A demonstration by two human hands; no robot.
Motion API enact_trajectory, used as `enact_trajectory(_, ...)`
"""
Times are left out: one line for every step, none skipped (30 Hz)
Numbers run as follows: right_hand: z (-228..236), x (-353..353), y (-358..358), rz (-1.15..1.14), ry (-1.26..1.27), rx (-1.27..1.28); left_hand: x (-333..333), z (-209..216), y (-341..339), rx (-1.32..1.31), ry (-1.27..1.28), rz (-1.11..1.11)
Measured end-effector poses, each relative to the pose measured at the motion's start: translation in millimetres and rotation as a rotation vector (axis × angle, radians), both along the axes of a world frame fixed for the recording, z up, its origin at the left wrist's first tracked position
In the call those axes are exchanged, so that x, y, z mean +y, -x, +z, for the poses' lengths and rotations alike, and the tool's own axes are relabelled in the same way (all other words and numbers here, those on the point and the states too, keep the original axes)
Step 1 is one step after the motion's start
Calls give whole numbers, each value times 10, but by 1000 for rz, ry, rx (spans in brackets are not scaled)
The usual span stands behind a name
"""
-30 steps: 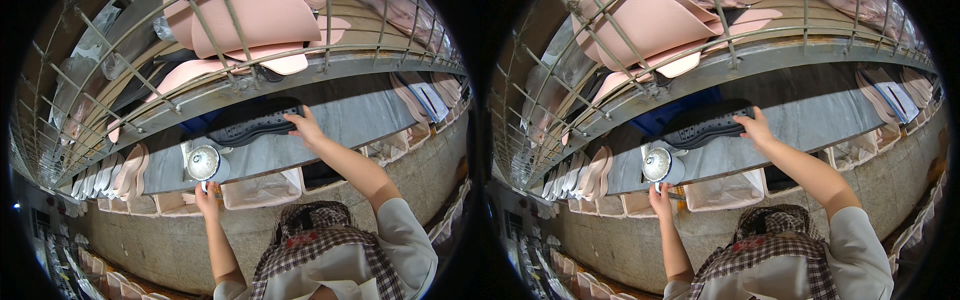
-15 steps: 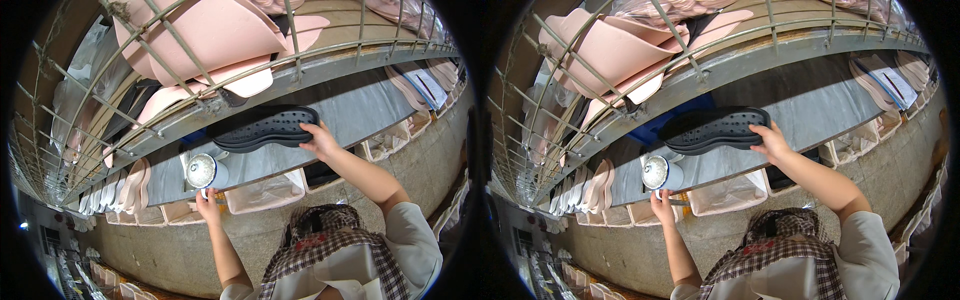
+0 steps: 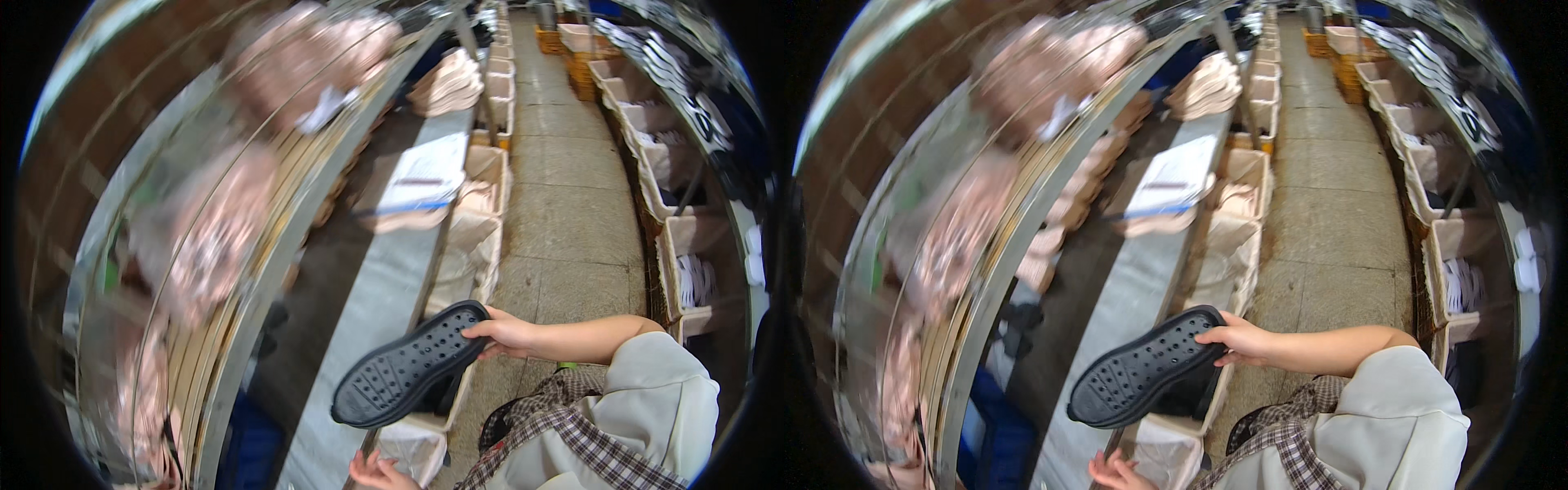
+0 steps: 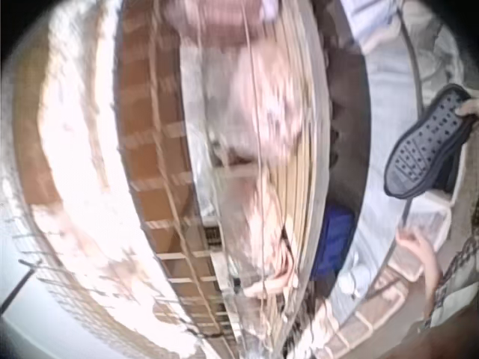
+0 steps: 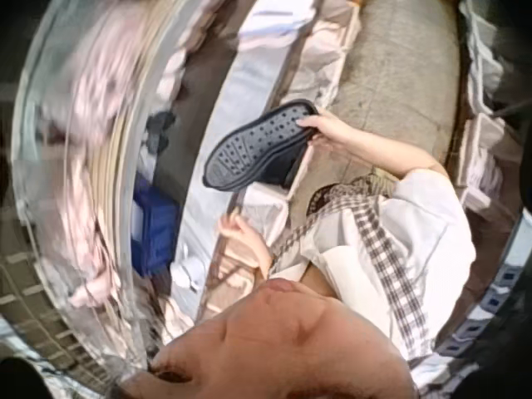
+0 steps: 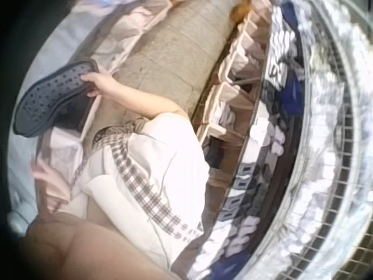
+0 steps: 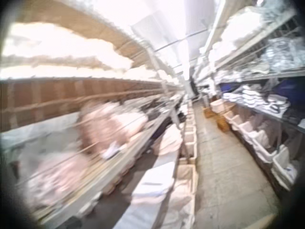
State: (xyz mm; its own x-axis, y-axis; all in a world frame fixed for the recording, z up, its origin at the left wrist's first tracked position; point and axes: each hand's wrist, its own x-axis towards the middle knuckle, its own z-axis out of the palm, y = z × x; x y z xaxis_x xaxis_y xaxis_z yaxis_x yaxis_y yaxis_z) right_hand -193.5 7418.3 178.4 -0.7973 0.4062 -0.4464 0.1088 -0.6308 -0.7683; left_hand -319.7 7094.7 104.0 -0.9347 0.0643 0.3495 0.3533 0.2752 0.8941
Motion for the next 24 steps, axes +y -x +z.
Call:
enact_trajectory(-38,231,-262,-60,-16,-28,490,-28,4,-153,-268,-132)
enact_trajectory(-70,461,-541,-108,-33,-44,851,17,-62,-343,-371,-350)
enact_trajectory(-101,706,-824,-154,-52,-86,1232,58,-134,-539,-466,-568)
enact_trajectory(-138,934,-1127,-178,-86,-82,1639,81,-209,-629,-423,-703)
enact_trajectory(-132,1194,-1428,-220,-120,-86,2047,145,-326,-723,-369,-826)
enact_trajectory(-159,1429,-1725,-260,-146,-122,2404,152,-468,-737,-313,-986)
enact_trajectory(-165,1653,-1992,-293,-170,-172,2770,177,-589,-829,-321,-1072)
enact_trajectory(-151,1910,-2277,-327,-176,-211,3171,185,-737,-915,-291,-1100)
enact_trajectory(-136,2141,-2527,-377,-171,-213,3543,201,-884,-1003,-261,-1119)
enact_trajectory(-118,2388,-2727,-391,-162,-230,3902,232,-972,-1044,-215,-1181)
enact_trajectory(-107,2626,-2956,-398,-154,-268,4254,250,-1109,-1093,-101,-1185)
enact_trajectory(-118,2856,-3143,-420,-187,-278,4581,255,-1259,-1074,-41,-1192)
enact_trajectory(-136,3085,-3307,-429,-194,-302,4856,265,-1404,-1053,7,-1244)
enact_trajectory(-186,3278,-3400,-601,-194,-273,5125,272,-1544,-1095,-13,-1271)
enact_trajectory(-249,3465,-3478,-771,-191,-244,5388,270,-1683,-1132,-52,-1315)
enact_trajectory(-318,3677,-3511,-868,-131,-130,5676,258,-1797,-1142,-89,-1343)
enact_trajectory(-402,3865,-3480,-960,-115,-82,5924,249,-1898,-1127,-102,-1340)
enact_trajectory(-488,4024,-3410,-1011,-108,-7,6178,232,-1985,-1111,-118,-1340)
enact_trajectory(-552,4193,-3337,-1085,-45,-17,6436,204,-2069,-1095,-184,-1372)
enact_trajectory(-613,4327,-3236,-1069,16,-1,6712,164,-2123,-1083,-191,-1390)
enact_trajectory(-660,4457,-3098,-1021,43,61,6946,119,-2171,-1066,-178,-1371)
enact_trajectory(-681,4625,-2993,-941,88,66,7214,71,-2219,-1048,-188,-1367)
enact_trajectory(-685,4818,-2836,-919,117,73,7501,35,-2252,-1026,-202,-1369)
enact_trajectory(-667,5054,-2702,-917,80,113,7797,21,-2265,-1014,-217,-1376)
